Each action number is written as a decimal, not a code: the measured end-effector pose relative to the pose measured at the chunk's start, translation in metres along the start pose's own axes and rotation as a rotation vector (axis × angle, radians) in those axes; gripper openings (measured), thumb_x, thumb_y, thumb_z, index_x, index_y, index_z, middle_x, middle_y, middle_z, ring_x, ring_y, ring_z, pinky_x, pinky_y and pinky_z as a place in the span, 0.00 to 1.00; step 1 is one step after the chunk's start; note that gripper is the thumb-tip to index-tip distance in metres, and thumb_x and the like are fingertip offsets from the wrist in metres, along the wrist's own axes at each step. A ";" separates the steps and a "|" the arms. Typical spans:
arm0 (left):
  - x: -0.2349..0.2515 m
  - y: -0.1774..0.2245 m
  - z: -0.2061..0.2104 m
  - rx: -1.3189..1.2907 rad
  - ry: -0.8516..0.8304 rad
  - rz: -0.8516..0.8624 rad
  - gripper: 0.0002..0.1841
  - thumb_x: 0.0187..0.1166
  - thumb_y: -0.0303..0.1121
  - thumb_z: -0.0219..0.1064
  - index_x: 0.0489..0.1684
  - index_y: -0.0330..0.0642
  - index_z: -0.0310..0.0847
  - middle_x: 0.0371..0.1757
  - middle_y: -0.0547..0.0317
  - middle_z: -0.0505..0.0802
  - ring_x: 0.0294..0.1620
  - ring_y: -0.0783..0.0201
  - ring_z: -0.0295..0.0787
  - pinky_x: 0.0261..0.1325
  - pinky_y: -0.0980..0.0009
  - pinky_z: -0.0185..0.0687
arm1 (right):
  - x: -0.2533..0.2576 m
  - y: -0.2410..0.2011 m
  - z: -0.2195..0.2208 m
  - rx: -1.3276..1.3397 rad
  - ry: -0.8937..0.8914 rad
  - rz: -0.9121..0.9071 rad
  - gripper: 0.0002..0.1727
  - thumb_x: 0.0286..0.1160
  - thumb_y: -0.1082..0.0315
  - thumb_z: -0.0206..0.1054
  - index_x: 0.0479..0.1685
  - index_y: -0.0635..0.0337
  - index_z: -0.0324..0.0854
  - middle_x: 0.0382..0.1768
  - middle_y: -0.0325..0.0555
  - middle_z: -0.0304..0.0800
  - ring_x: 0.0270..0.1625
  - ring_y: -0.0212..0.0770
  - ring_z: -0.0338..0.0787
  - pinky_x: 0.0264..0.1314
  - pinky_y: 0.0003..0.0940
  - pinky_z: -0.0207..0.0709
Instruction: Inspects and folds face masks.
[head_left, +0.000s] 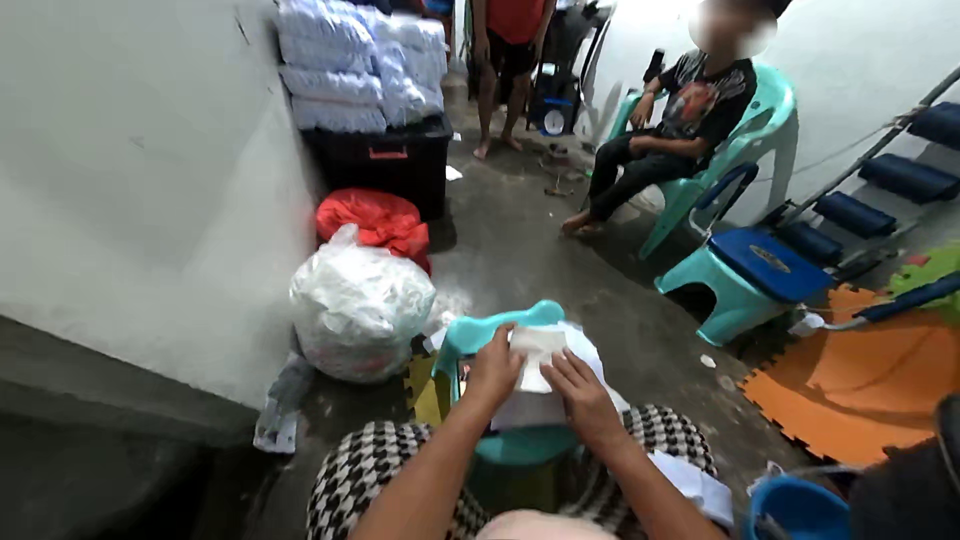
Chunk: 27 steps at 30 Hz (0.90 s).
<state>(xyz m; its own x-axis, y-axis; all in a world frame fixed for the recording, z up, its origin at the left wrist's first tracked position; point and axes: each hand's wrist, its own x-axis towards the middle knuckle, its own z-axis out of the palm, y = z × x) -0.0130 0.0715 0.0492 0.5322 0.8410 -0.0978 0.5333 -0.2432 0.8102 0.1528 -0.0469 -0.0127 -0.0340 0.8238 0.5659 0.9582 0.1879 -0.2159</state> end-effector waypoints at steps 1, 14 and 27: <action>-0.002 0.001 0.000 0.101 -0.025 -0.005 0.32 0.84 0.37 0.66 0.88 0.43 0.62 0.59 0.37 0.91 0.59 0.41 0.90 0.67 0.42 0.81 | -0.005 -0.002 0.000 0.002 -0.034 0.008 0.24 0.70 0.82 0.62 0.62 0.56 0.91 0.68 0.56 0.89 0.75 0.62 0.84 0.76 0.53 0.79; 0.012 -0.015 0.004 0.008 0.027 -0.011 0.28 0.83 0.33 0.69 0.83 0.44 0.70 0.47 0.47 0.93 0.45 0.49 0.92 0.54 0.47 0.86 | -0.005 0.002 -0.012 -0.003 -0.070 0.080 0.24 0.73 0.81 0.58 0.63 0.53 0.91 0.69 0.55 0.89 0.75 0.68 0.82 0.77 0.67 0.72; 0.007 -0.015 -0.013 -0.663 0.120 0.227 0.08 0.85 0.27 0.63 0.56 0.42 0.79 0.44 0.67 0.90 0.44 0.73 0.88 0.55 0.69 0.88 | -0.010 0.101 -0.158 0.257 -0.021 0.689 0.33 0.82 0.54 0.63 0.83 0.62 0.68 0.77 0.62 0.76 0.77 0.56 0.78 0.77 0.56 0.73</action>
<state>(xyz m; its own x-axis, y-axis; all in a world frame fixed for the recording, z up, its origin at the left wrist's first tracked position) -0.0251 0.0874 0.0439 0.4862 0.8611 0.1486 -0.1154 -0.1054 0.9877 0.2949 -0.1209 0.0856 0.5440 0.8099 0.2192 0.6671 -0.2591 -0.6984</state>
